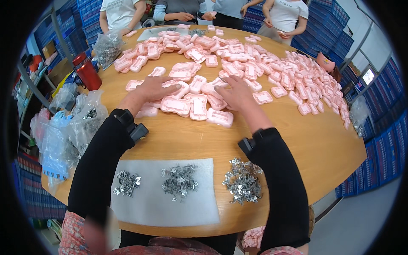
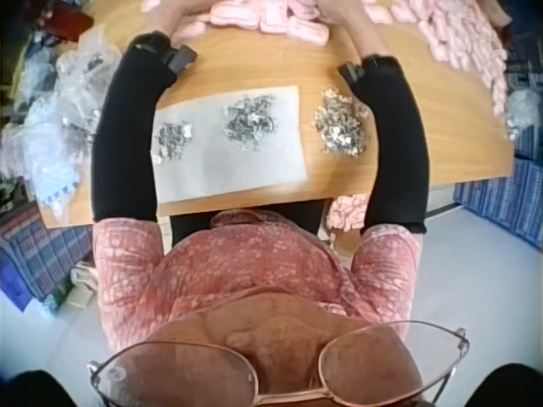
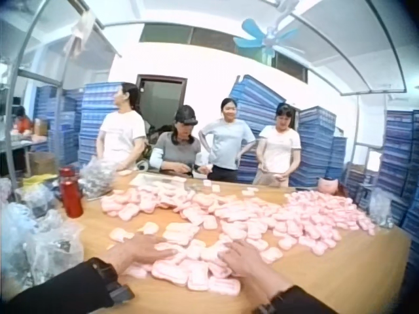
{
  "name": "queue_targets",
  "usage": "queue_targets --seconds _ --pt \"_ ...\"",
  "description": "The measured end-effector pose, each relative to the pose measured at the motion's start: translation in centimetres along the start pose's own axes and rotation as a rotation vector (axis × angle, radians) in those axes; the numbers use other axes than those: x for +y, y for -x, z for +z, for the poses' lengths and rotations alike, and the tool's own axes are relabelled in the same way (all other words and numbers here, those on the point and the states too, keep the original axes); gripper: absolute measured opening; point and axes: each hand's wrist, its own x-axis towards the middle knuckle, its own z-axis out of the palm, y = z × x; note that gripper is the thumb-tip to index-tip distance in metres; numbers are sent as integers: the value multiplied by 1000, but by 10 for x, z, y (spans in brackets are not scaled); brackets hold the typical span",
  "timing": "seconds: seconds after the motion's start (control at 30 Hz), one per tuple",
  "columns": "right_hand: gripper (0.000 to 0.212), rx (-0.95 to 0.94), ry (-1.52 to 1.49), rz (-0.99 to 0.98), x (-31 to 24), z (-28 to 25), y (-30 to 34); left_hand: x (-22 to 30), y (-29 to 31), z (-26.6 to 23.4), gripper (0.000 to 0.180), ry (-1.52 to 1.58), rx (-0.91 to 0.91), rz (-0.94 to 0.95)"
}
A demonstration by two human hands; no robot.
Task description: The person assembles small pink plastic cases by inserting metal components into them. They pick up a case, insert a metal piece, and place the finished unit on a pile on the table. The process is repeated continuously throughout the clip.
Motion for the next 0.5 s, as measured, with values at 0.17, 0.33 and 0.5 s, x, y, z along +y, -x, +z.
queue_targets --seconds 0.17,0.33,0.5 --pt "70 -288 -215 271 -9 45 -24 7 19 0 81 -6 -41 18" --pt "65 -307 -259 122 -42 40 8 17 56 -5 82 -60 -135 93" --pt "59 -367 -291 35 -69 3 37 43 69 -56 80 -162 -330 0"
